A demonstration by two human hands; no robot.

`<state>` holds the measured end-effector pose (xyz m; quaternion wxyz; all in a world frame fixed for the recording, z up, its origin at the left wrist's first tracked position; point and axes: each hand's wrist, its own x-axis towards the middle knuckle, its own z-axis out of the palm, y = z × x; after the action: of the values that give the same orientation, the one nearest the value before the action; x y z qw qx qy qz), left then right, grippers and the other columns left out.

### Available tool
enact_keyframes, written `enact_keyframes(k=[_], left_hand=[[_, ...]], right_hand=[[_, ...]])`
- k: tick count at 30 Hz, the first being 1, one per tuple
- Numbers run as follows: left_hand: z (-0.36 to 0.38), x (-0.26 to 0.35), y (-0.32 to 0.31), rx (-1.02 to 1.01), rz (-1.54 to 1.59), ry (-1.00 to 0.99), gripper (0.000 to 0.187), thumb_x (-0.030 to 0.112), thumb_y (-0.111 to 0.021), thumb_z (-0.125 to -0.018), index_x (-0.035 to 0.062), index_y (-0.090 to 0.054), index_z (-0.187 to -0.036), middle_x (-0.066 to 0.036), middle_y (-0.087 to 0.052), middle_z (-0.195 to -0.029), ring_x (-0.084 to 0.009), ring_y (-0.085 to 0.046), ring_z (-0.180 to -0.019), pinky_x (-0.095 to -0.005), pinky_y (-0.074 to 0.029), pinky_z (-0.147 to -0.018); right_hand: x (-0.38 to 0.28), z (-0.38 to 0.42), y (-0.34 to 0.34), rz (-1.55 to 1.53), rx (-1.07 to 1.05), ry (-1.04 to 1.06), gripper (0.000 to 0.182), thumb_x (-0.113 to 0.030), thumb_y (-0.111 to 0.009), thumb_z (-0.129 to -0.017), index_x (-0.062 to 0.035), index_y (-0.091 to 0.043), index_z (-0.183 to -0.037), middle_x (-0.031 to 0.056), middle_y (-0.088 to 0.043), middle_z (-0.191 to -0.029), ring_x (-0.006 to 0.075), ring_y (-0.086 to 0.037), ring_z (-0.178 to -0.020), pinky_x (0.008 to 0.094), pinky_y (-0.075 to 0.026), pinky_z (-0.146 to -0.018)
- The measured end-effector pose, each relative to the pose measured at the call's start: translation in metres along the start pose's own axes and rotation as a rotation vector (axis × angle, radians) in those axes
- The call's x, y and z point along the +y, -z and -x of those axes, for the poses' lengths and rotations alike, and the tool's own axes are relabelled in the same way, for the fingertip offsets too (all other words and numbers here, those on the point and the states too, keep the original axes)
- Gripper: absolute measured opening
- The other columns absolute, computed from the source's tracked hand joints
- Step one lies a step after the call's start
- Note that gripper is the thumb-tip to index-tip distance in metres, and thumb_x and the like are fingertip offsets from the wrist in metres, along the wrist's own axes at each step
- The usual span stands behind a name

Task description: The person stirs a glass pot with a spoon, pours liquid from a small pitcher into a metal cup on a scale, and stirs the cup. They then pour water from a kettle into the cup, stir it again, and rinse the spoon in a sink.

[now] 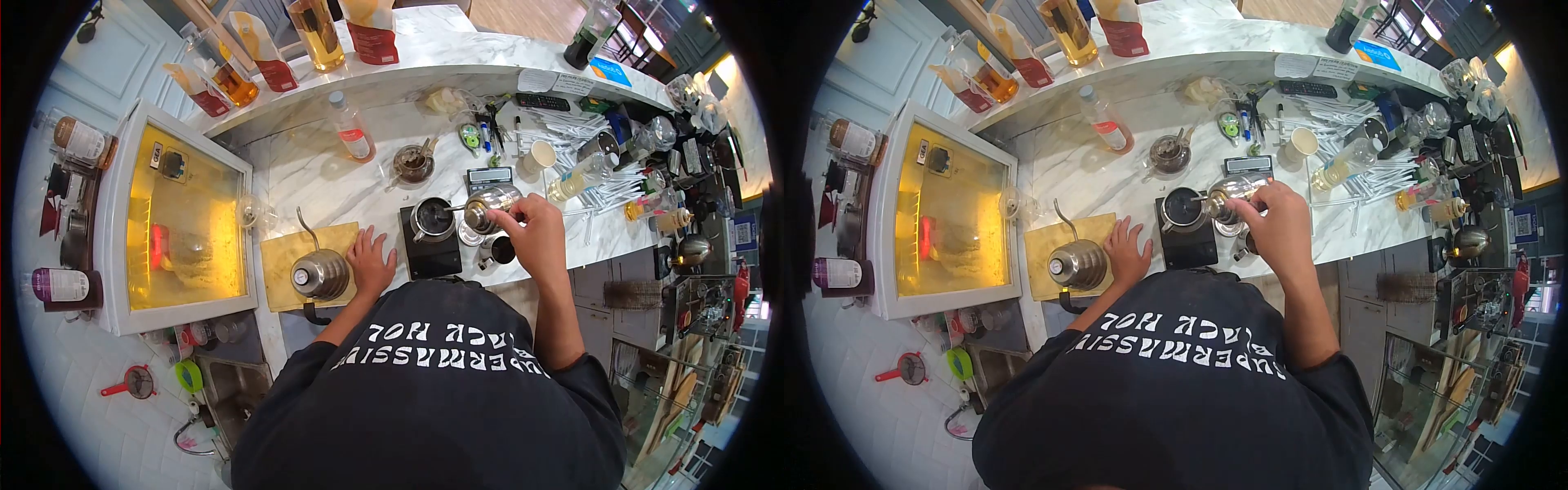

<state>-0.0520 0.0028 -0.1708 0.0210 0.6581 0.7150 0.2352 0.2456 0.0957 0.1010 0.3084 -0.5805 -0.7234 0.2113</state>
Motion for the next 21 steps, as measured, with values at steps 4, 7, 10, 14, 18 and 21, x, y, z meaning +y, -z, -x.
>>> enact_keyframes(k=[4, 7, 10, 14, 18, 21], left_hand=[[0.000, 0.000, -0.001, 0.012, 0.001, -0.008, 0.048, 0.031, -0.076, -0.089, 0.0094, -0.066, -0.131, -0.017, -0.052, -0.153, -0.0378, -0.042, -0.147, -0.0539, -0.029, -0.117], [0.000, 0.001, 0.000, 0.013, 0.000, -0.009, 0.048, 0.030, -0.076, -0.089, 0.0092, -0.066, -0.131, -0.017, -0.053, -0.153, -0.0381, -0.042, -0.147, -0.0536, -0.029, -0.117], [0.000, 0.001, 0.000, 0.018, -0.003, -0.014, 0.048, 0.030, -0.076, -0.088, 0.0092, -0.066, -0.130, -0.017, -0.053, -0.153, -0.0381, -0.042, -0.147, -0.0537, -0.029, -0.116], [0.000, 0.000, -0.002, 0.027, 0.010, -0.015, 0.047, 0.030, -0.076, -0.089, 0.0094, -0.066, -0.130, -0.017, -0.053, -0.153, -0.0381, -0.043, -0.147, -0.0541, -0.030, -0.116], [-0.001, 0.000, -0.002, 0.027, 0.010, -0.004, 0.047, 0.030, -0.076, -0.089, 0.0098, -0.067, -0.130, -0.017, -0.053, -0.153, -0.0380, -0.043, -0.147, -0.0546, -0.029, -0.116], [0.000, 0.001, -0.001, 0.021, 0.006, -0.002, 0.047, 0.030, -0.076, -0.089, 0.0101, -0.067, -0.130, -0.017, -0.053, -0.153, -0.0377, -0.043, -0.147, -0.0548, -0.029, -0.117]], right_hand=[[0.007, 0.003, -0.001, 0.004, 0.001, 0.042, 0.041, -0.026, -0.092, -0.081, 0.0053, -0.066, -0.074, 0.0122, -0.060, -0.071, 0.0236, -0.053, -0.062, 0.0393, -0.041, -0.059], [0.001, 0.003, -0.004, -0.030, -0.013, 0.024, 0.041, -0.025, -0.092, -0.081, 0.0053, -0.065, -0.074, 0.0125, -0.060, -0.071, 0.0237, -0.053, -0.062, 0.0393, -0.041, -0.059], [0.001, 0.001, -0.006, -0.045, -0.006, 0.015, 0.041, -0.025, -0.092, -0.081, 0.0053, -0.065, -0.074, 0.0127, -0.060, -0.071, 0.0238, -0.053, -0.063, 0.0393, -0.041, -0.059], [0.003, 0.000, 0.003, 0.006, -0.014, 0.005, 0.039, -0.028, -0.090, -0.081, 0.0031, -0.067, -0.074, 0.0165, -0.065, -0.076, 0.0341, -0.060, -0.068, 0.0443, -0.046, -0.064], [0.002, 0.002, 0.003, 0.012, -0.043, -0.004, 0.040, -0.028, -0.090, -0.081, 0.0031, -0.067, -0.074, 0.0164, -0.065, -0.075, 0.0339, -0.060, -0.068, 0.0445, -0.046, -0.064], [-0.003, 0.001, -0.002, -0.006, -0.075, -0.015, 0.040, -0.028, -0.090, -0.080, 0.0033, -0.067, -0.073, 0.0165, -0.064, -0.075, 0.0341, -0.060, -0.068, 0.0446, -0.045, -0.064]])
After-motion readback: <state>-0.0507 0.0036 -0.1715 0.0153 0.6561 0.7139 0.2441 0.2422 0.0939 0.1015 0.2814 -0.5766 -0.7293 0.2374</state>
